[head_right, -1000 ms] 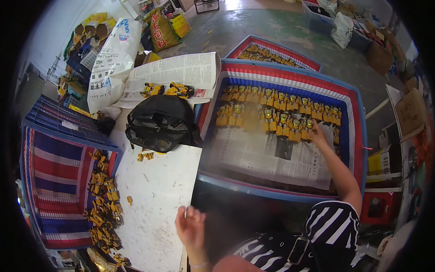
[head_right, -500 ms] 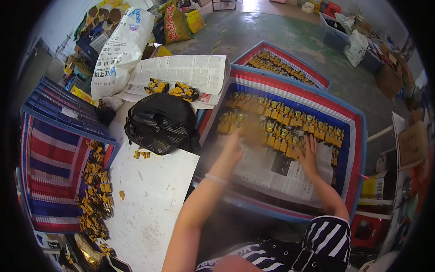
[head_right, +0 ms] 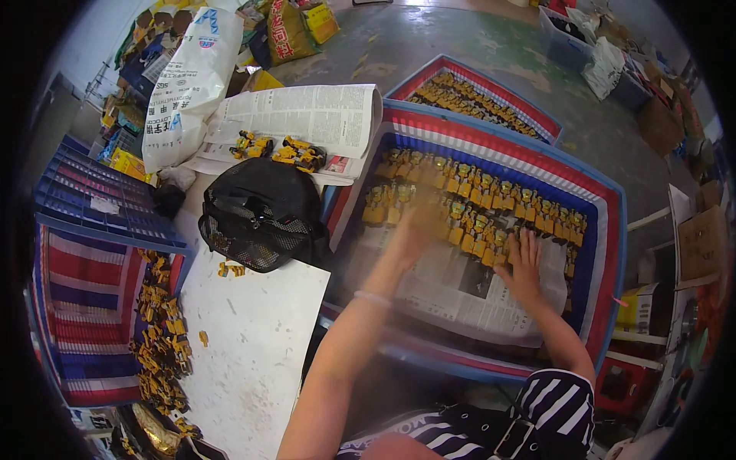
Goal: The person assembles toy robot figures by hand and packs them in rows inside a crate lined with newspaper. The person then assembles additional toy robot figures from the pile on the worktable.
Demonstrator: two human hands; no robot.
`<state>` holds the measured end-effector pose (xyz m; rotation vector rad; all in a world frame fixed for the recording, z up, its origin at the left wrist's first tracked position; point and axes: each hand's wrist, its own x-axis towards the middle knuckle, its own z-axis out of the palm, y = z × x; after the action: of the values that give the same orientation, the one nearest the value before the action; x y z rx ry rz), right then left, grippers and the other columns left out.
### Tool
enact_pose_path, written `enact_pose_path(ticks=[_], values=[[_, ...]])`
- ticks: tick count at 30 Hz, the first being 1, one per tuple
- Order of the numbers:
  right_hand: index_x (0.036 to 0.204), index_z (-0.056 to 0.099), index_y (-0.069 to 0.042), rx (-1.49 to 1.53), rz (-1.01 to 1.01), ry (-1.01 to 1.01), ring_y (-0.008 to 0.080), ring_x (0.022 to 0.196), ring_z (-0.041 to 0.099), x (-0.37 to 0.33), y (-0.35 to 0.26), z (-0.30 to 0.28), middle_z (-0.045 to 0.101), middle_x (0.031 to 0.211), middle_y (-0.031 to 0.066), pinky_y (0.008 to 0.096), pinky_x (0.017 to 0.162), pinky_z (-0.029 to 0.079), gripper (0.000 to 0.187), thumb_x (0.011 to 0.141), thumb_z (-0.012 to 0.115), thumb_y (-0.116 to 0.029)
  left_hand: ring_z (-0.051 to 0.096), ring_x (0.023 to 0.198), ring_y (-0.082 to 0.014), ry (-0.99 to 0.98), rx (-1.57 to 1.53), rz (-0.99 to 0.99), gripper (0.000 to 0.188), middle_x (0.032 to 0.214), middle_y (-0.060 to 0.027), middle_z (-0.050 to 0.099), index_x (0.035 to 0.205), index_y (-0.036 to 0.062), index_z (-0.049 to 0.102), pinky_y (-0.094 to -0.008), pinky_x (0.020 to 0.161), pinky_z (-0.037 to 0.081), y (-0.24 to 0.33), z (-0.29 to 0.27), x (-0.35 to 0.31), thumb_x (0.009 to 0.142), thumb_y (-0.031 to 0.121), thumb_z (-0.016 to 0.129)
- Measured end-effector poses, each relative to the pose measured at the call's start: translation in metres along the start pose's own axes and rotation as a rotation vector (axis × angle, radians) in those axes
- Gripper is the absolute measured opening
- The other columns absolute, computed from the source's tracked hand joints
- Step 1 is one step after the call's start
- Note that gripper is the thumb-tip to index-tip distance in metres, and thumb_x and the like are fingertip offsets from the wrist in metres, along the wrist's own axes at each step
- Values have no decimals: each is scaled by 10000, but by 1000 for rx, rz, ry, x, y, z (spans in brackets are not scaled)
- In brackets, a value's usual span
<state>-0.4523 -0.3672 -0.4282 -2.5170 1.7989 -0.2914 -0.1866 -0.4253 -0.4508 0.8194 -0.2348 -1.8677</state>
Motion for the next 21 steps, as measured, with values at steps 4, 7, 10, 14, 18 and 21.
enact_pose_path(ticks=[4, 7, 10, 14, 18, 21], values=[[1282, 266, -165, -126, -205, -7, 292, 1251, 124, 9, -35, -7, 173, 1346, 128, 497, 991, 68, 664, 742, 518, -457, 205, 1175, -296, 76, 55, -63, 711, 1294, -74, 262, 1251, 119, 293, -358, 941, 172, -6, -20, 12, 692, 476, 553], [1253, 312, -227, -285, -398, -2, 260, 1237, 173, 28, -28, 3, 260, 1318, 66, 479, 992, 116, 525, 786, 453, -422, 116, 1225, -337, 6, 54, -50, 759, 1337, -118, 182, 1273, 93, 253, -406, 979, 107, -1, -17, 4, 691, 483, 547], [1249, 319, -225, -255, -402, -14, 250, 1235, 182, 37, -19, 5, 271, 1309, 73, 459, 996, 127, 523, 783, 464, -412, 151, 1204, -334, 54, 81, -48, 734, 1314, -130, 214, 1257, 84, 277, -414, 971, 121, 8, -14, -6, 696, 477, 542], [1262, 301, -216, -137, -343, -68, 273, 1241, 158, 32, -18, 4, 242, 1318, 97, 462, 991, 135, 575, 764, 511, -411, 279, 1118, -287, 92, 133, -5, 688, 1223, -116, 337, 1233, 79, 304, -398, 925, 201, 16, -14, -15, 707, 458, 534], [1284, 271, -210, 135, 145, 101, 335, 1251, 49, 8, -9, -5, 88, 1358, 140, 485, 981, 135, 706, 699, 619, -397, 328, 1086, -245, 217, 240, 4, 709, 1179, -106, 385, 1245, 73, 272, -396, 893, 233, 24, 19, -37, 705, 448, 537], [1272, 298, -193, 267, 114, -33, 319, 1257, 30, -5, 2, -2, 72, 1364, 119, 483, 977, 155, 660, 715, 629, -318, 406, 1009, -196, 196, 322, 229, 644, 1151, -95, 412, 1248, 64, 264, -330, 828, 309, 27, 41, -53, 748, 371, 529]])
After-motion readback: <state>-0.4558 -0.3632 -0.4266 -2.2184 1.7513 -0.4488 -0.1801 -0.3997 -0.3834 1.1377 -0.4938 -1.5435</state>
